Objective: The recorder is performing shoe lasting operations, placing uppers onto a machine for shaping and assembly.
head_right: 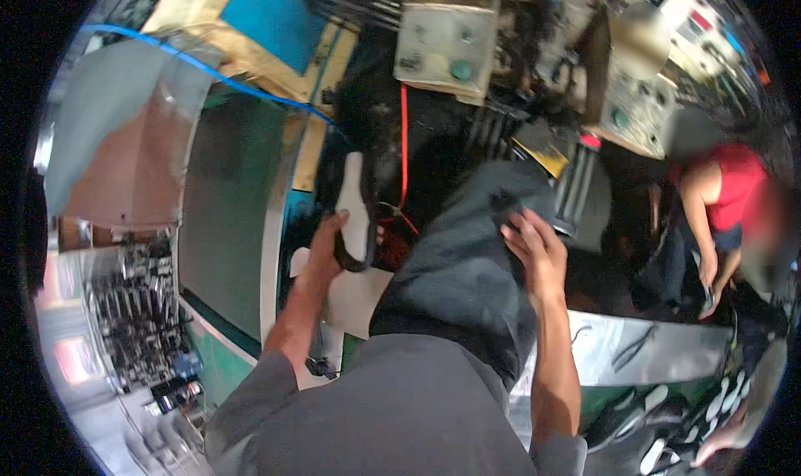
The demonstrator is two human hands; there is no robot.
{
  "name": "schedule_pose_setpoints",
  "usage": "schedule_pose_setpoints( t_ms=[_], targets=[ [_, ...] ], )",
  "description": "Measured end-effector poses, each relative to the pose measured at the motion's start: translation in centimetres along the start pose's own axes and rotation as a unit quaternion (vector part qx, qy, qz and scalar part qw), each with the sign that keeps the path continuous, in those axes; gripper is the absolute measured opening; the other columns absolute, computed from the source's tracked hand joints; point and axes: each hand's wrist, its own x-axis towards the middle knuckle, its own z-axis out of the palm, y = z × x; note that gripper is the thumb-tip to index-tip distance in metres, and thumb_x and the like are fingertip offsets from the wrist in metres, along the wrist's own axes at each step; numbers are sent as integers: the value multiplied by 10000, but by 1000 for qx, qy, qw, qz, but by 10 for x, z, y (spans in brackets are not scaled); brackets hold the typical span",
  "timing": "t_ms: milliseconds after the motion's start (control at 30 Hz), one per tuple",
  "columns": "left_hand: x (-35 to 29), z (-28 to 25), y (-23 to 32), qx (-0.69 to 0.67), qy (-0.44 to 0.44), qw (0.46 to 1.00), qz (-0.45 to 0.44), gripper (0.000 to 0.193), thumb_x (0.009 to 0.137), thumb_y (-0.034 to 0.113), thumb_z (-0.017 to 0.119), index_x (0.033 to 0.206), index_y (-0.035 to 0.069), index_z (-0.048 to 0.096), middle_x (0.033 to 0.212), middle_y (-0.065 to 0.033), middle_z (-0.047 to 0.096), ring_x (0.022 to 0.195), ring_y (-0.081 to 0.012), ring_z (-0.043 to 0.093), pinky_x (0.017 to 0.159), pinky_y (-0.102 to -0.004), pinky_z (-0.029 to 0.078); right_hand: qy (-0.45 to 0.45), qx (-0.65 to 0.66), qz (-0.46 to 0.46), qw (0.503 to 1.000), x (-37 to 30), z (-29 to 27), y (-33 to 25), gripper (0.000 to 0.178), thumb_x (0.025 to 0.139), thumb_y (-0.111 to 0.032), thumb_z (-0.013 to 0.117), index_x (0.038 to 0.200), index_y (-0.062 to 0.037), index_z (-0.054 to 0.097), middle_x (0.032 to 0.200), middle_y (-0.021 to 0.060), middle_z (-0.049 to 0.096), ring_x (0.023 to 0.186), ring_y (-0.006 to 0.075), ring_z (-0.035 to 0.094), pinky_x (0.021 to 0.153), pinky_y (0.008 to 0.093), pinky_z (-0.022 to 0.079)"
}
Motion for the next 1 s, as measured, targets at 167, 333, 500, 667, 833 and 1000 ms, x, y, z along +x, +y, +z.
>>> schedule_pose_setpoints(
  t_ms=[167,333,500,667,833,1000],
  targets=[
    [42,-154,148,326,311,854,260,935,897,103,818,1702,44,346,1433,-191,660,1243,-303,645,1069,-431,532,12,14,15,1000,-20,-33,24,476,1085,-284,699,1450,14,632,1359,206,732,1154,324,765,1064,463,579],
    [122,-180,245,586,240,753,178,715,953,206,772,1596,-5,541,1408,-164,706,1255,-253,648,1097,-368,482,86,-9,2,996,-57,-65,34,470,1092,-240,671,1467,36,612,1381,222,718,1196,329,753,1061,475,592],
    [162,-48,121,339,-27,934,108,557,1084,217,680,1576,6,524,1405,-160,682,1242,-275,693,1072,-388,572,241,-61,-56,967,-97,-129,88,477,1103,-243,663,1467,63,617,1300,182,767,1159,255,760,1019,378,602],
    [141,139,-11,341,-165,924,44,469,1088,184,663,1491,-51,605,1357,-161,717,1228,-244,694,1117,-387,518,536,-385,-3,752,-219,-272,157,353,998,-243,670,1218,5,789,1116,223,807,1041,319,802,943,409,609],
    [149,196,-72,469,-250,835,143,373,1103,120,588,1423,-52,672,1307,-125,747,1197,-202,689,1055,-314,515,712,-407,65,569,-415,-408,235,503,913,-165,762,1386,-10,686,1218,231,784,1147,328,773,993,415,598],
    [141,179,-31,465,-238,848,89,412,1116,219,628,1453,-17,654,1294,-117,738,1123,-192,712,998,-334,563,729,-299,162,595,-443,-476,238,828,809,-255,891,1509,49,569,1413,271,699,1334,396,673,1135,464,524]
  ],
)
